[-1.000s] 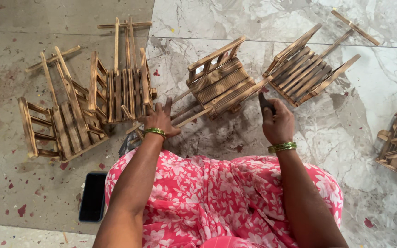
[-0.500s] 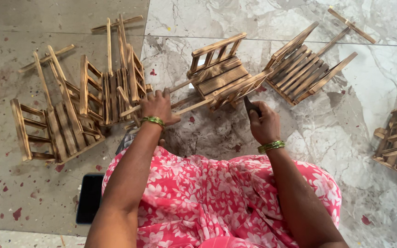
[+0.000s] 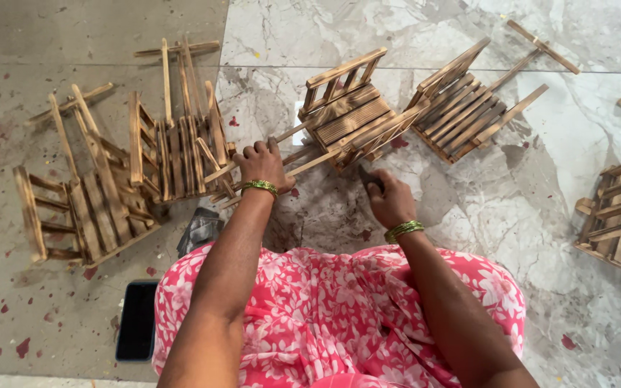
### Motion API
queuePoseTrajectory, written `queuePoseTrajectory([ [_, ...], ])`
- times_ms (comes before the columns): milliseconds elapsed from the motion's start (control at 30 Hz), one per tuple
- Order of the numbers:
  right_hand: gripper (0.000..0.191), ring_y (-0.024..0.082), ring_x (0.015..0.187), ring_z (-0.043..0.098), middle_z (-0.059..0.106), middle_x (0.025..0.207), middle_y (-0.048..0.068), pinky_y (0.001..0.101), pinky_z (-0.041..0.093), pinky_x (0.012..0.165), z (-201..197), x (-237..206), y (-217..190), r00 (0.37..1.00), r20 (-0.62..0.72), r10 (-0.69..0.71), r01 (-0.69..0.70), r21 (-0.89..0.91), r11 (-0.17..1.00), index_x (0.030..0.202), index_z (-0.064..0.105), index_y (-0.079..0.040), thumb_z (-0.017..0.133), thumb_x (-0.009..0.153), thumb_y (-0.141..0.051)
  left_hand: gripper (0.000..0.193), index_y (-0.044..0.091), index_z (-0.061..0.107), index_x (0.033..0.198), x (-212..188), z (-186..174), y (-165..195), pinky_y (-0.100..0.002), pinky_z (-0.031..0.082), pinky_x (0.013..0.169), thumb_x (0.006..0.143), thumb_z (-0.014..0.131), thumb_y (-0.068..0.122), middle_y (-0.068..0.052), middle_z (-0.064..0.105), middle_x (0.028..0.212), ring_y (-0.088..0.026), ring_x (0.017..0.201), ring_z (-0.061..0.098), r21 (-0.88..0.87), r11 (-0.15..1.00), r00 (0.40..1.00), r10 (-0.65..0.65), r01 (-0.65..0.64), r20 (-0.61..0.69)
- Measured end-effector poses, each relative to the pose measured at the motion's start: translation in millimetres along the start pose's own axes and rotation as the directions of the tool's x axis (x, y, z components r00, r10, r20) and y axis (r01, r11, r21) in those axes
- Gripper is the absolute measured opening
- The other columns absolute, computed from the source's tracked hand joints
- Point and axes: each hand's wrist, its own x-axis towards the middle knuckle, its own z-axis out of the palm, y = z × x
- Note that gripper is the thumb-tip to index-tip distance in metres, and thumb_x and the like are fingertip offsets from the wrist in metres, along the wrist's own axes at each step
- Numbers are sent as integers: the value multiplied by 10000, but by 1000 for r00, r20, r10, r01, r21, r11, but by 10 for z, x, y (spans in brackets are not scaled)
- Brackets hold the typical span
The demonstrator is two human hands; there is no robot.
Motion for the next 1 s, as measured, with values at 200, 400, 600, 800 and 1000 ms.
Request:
queuePoseTrajectory([
  [200, 211, 378, 901, 713, 746, 942, 173, 479, 550, 792, 7, -26, 39, 999, 38, -2, 2, 1, 1000, 1094, 700, -138, 666, 889, -170, 1115, 123, 329, 1572, 133, -131, -151, -571, 419, 1028, 743, 735, 749, -167, 520, 1392, -337, 1233, 531, 110, 988, 994, 107, -108, 12],
  [400, 206, 374, 895, 706, 752, 950, 167, 479, 540, 769, -10, -19, 19, 999, 43, 17, -16, -36, 999, 1098, 700, -124, 673, 899, -166, 1016, 114, 394, 1528, 286, -520, -159, -538, 477, 984, 778, 726, 713, -154, 526, 1367, -309, 1200, 537, 162, 976, 990, 141, -143, 24],
  [600, 234, 311, 801, 742, 748, 908, 157, 422, 560, 730, 74, 34, 127, 991, 25, 129, -131, 120, 984, 1125, 676, -112, 680, 899, -168, 1017, 42, 313, 1575, -100, -427, 220, -489, 577, 858, 853, 706, 640, -187, 521, 1335, -329, 1137, 585, 68, 996, 978, 46, -61, 204],
  [800, 283, 371, 818, 715, 746, 907, 166, 472, 560, 724, 249, 28, 242, 1000, -2, -13, 12, -62, 998, 1150, 699, -125, 706, 881, -215, 1226, 66, 149, 1599, -403, -84, 624, -453, 600, 813, 768, 739, 748, -210, 400, 1440, -359, 1191, 549, -189, 981, 983, -3, 39, 185],
  [1000, 204, 368, 837, 713, 750, 929, 144, 492, 564, 718, 255, -7, 215, 987, 47, -155, 162, -258, 952, 1103, 770, -200, 668, 928, -227, 1388, 42, 71, 1632, -531, 199, 1057, -429, 579, 865, 676, 783, 753, -215, 391, 1463, -373, 1126, 628, -411, 907, 976, 3, 89, 218],
])
